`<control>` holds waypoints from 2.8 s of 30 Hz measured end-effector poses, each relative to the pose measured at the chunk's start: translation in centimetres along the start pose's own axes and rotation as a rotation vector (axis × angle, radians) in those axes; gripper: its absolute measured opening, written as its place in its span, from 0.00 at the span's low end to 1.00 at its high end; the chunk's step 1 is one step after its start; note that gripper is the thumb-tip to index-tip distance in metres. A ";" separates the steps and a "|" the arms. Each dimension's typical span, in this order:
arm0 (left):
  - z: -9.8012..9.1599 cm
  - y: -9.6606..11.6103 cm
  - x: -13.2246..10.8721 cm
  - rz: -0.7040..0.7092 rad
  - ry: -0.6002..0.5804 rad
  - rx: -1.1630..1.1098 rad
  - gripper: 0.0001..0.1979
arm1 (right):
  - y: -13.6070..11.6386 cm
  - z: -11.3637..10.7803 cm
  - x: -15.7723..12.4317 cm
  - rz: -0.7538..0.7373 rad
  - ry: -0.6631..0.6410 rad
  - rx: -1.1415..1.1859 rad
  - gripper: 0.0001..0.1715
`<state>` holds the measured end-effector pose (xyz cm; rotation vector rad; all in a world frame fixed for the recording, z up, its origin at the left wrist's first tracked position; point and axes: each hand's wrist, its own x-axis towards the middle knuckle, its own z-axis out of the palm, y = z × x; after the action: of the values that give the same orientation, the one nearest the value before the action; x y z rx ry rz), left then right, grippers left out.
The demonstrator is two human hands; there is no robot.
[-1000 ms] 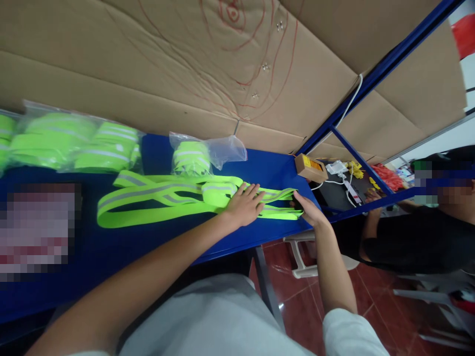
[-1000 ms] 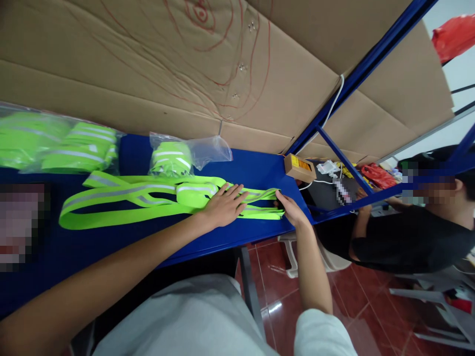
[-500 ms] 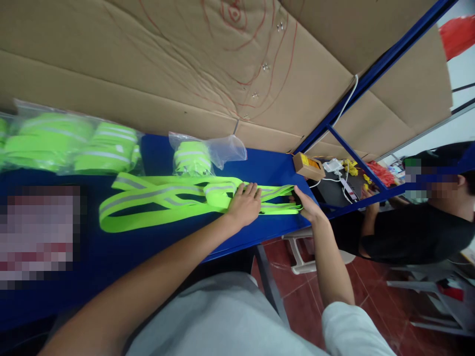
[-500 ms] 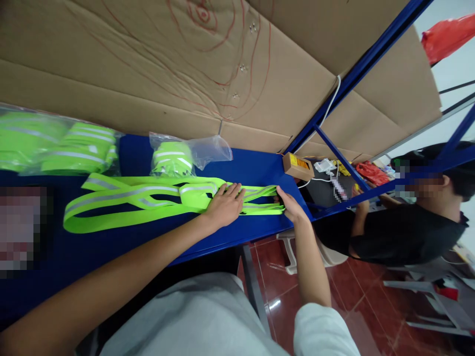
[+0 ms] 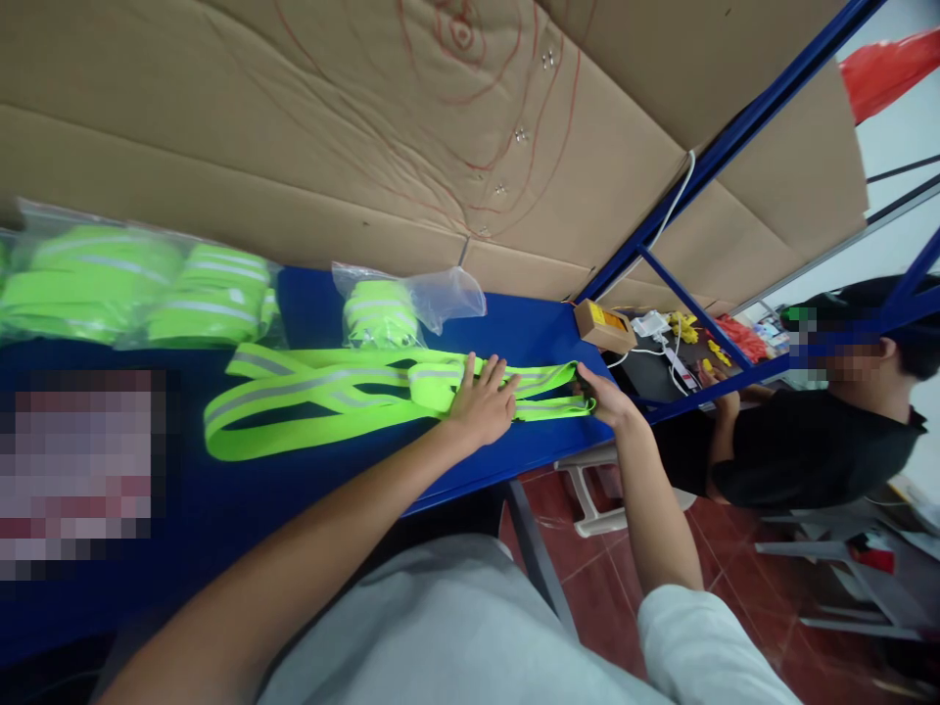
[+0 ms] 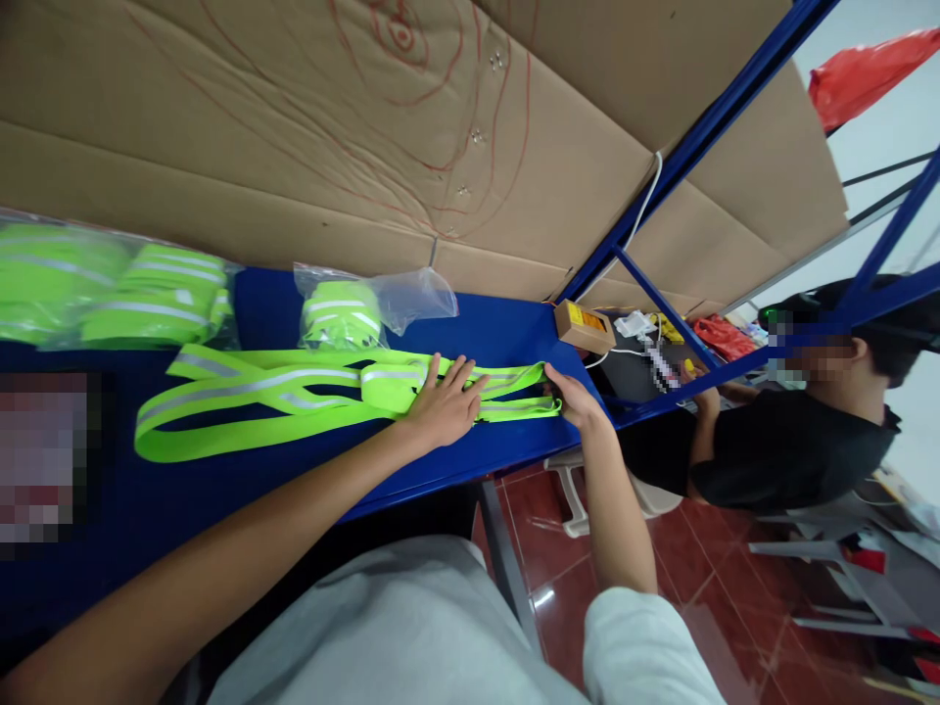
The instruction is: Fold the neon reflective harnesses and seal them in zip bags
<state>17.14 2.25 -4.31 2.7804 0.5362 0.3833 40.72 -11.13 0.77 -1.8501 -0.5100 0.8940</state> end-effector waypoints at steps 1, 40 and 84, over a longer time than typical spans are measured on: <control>0.0 0.0 0.0 -0.006 -0.010 -0.004 0.29 | 0.0 0.1 0.3 -0.006 0.019 -0.022 0.30; -1.5 -2.0 -0.2 -0.104 -0.104 0.086 0.31 | -0.3 1.1 3.3 -0.109 0.061 -0.315 0.22; -0.4 -0.2 0.1 -0.254 -0.094 0.114 0.34 | 0.0 3.3 0.5 -0.326 0.263 -1.144 0.27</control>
<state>17.07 2.55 -3.96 2.7718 0.9007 0.1703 38.53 -8.81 -0.24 -2.7038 -1.2778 0.0603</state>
